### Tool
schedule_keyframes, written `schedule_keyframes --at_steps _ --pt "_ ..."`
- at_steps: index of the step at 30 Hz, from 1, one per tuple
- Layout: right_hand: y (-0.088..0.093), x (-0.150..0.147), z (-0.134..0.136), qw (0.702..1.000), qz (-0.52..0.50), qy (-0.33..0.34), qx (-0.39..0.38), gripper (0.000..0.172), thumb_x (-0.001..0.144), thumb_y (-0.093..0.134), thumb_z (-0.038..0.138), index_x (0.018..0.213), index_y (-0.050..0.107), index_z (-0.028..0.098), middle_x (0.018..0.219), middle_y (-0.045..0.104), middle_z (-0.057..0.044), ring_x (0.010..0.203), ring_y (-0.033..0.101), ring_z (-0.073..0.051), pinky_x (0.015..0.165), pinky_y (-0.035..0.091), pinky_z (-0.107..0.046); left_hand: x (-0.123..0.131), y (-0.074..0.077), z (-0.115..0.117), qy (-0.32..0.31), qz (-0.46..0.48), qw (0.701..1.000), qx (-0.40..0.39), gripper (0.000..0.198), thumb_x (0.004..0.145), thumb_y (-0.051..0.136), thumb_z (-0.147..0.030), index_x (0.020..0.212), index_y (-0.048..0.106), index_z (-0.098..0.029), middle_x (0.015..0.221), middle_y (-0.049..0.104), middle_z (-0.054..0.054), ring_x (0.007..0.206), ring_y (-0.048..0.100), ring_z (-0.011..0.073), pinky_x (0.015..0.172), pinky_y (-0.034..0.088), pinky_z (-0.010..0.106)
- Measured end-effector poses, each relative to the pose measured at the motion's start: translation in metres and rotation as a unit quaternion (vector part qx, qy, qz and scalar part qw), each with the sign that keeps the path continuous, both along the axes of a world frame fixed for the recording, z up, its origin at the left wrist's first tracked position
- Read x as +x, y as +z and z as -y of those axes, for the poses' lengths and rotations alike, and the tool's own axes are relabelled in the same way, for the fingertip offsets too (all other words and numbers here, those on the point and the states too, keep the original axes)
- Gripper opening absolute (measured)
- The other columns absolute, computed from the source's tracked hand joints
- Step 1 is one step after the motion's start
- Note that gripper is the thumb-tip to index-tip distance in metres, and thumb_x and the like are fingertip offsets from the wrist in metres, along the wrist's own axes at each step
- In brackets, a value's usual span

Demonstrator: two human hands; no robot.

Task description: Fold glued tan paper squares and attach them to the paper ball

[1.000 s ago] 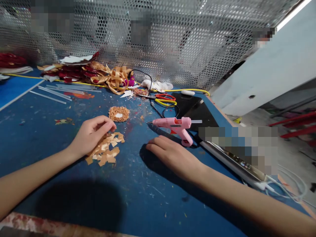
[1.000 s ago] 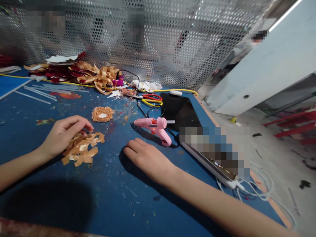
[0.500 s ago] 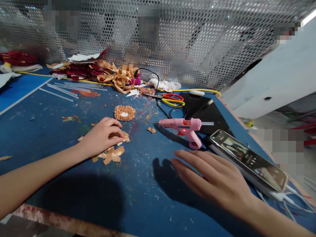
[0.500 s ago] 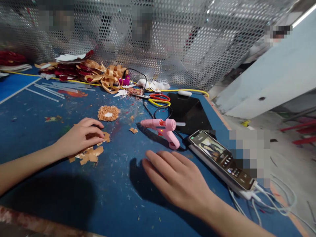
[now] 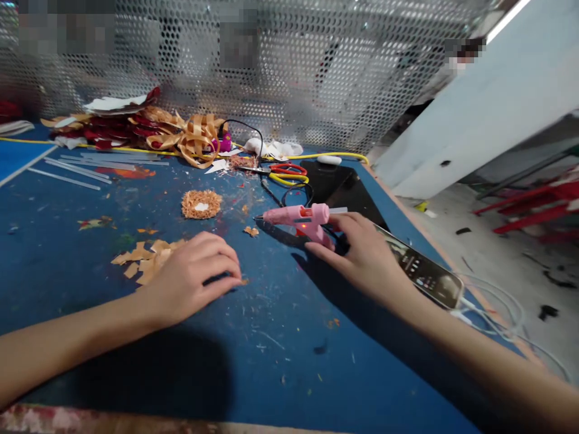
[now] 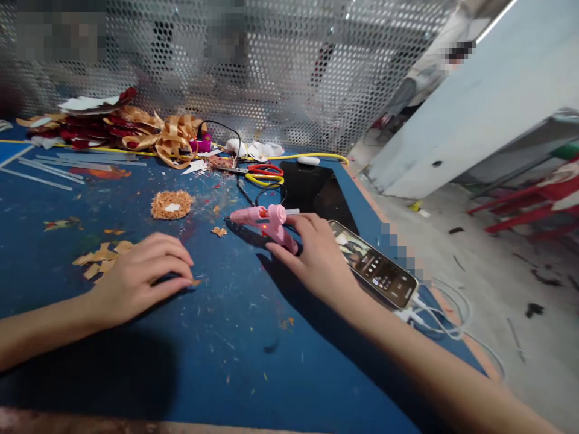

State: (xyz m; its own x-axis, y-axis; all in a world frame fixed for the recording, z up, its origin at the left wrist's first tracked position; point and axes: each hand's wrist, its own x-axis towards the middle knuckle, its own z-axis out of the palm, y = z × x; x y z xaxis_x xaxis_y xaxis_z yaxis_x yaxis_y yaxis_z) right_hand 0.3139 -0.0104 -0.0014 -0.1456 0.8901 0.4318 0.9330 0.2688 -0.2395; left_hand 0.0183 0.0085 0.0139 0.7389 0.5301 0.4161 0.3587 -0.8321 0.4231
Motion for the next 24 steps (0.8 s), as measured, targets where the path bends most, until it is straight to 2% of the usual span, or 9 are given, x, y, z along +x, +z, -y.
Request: schedule_keyframes --at_steps 2,4,7,10,13,15,19,22,24 --pt "-0.001 -0.003 -0.005 0.999 -0.03 0.004 -0.03 0.031 0.09 0.045 0.048 0.089 0.055 0.019 0.081 0.062 -0.008 0.074 0.058 -0.023 0.065 0.046 -0.035 0.014 -0.007 0.005 -0.045 -0.023 0.999 -0.008 0.014 0.093 0.054 -0.024 0.087 0.067 -0.019 0.092 0.065 0.003 0.091 0.054 0.016 0.084 0.043 0.03" --pt "-0.001 -0.005 -0.003 0.997 -0.067 -0.011 -0.033 0.025 0.09 0.043 0.044 0.086 0.052 0.02 0.07 0.059 -0.004 0.06 0.054 -0.018 0.055 0.042 -0.03 0.021 -0.014 0.007 -0.071 -0.043 0.997 -0.004 0.019 0.094 0.051 -0.025 0.09 0.068 -0.02 0.094 0.065 0.004 0.091 0.054 0.017 0.081 0.044 0.03" --pt "0.001 -0.003 0.011 0.994 -0.101 -0.044 0.018 0.018 0.088 0.045 0.038 0.09 0.048 0.021 0.067 0.056 -0.002 0.054 0.05 -0.016 0.05 0.039 -0.029 0.017 -0.019 0.007 -0.063 -0.056 0.996 0.022 0.024 0.096 0.046 -0.025 0.096 0.069 -0.02 0.095 0.064 0.005 0.089 0.054 0.0175 0.078 0.044 0.03" --pt "0.0 0.001 0.027 0.991 -0.108 -0.057 0.045 0.018 0.087 0.045 0.039 0.087 0.048 0.021 0.062 0.053 -0.001 0.049 0.047 -0.015 0.046 0.039 -0.029 0.003 -0.018 0.009 -0.04 -0.053 0.993 0.095 0.027 0.098 0.041 -0.024 0.099 0.067 -0.019 0.084 0.064 0.004 0.076 0.053 0.0161 0.067 0.041 0.028" --pt "-0.004 0.002 0.039 0.995 -0.08 -0.034 0.058 0.032 0.078 0.06 0.052 0.072 0.049 0.022 0.053 0.051 0.002 0.044 0.047 -0.014 0.041 0.039 -0.028 -0.009 -0.015 0.013 -0.034 -0.089 0.982 0.161 0.03 0.098 0.039 -0.027 0.09 0.067 -0.02 0.061 0.055 -0.001 0.054 0.044 0.0143 0.05 0.031 0.028" --pt "-0.007 0.0 0.043 0.995 -0.061 -0.009 0.083 0.036 0.073 0.067 0.054 0.071 0.051 0.022 0.057 0.055 0.0 0.046 0.053 -0.015 0.042 0.042 -0.028 -0.011 -0.015 0.015 -0.05 -0.114 0.974 0.188 0.028 0.099 0.039 -0.029 0.091 0.065 -0.02 0.053 0.049 -0.004 0.047 0.04 0.0136 0.046 0.025 0.03" --pt "-0.003 -0.01 0.046 0.992 -0.038 0.06 0.102 0.02 0.087 0.056 0.035 0.072 0.049 0.023 0.057 0.055 0.001 0.045 0.054 -0.013 0.039 0.043 -0.025 -0.008 -0.016 0.015 -0.102 -0.158 0.962 0.198 0.028 0.1 0.036 -0.029 0.114 0.056 -0.017 0.06 0.054 -0.004 0.049 0.046 0.0126 0.046 0.028 0.029" --pt "0.002 -0.017 0.048 0.992 -0.01 0.087 0.092 0.027 0.088 0.056 0.024 0.064 0.045 0.023 0.055 0.054 0.002 0.042 0.052 -0.01 0.039 0.042 -0.023 -0.005 -0.017 0.013 -0.095 -0.191 0.965 0.153 0.034 0.1 0.032 -0.033 0.122 0.051 -0.016 0.063 0.054 -0.004 0.05 0.05 0.0139 0.047 0.031 0.03" --pt "-0.001 -0.016 0.052 0.992 0.001 0.093 0.087 0.029 0.086 0.06 0.021 0.062 0.045 0.024 0.056 0.055 0.002 0.043 0.053 -0.01 0.042 0.044 -0.023 -0.005 -0.018 0.013 -0.097 -0.208 0.963 0.141 0.036 0.099 0.034 -0.036 0.125 0.05 -0.017 0.064 0.054 -0.003 0.05 0.051 0.0152 0.047 0.031 0.032"
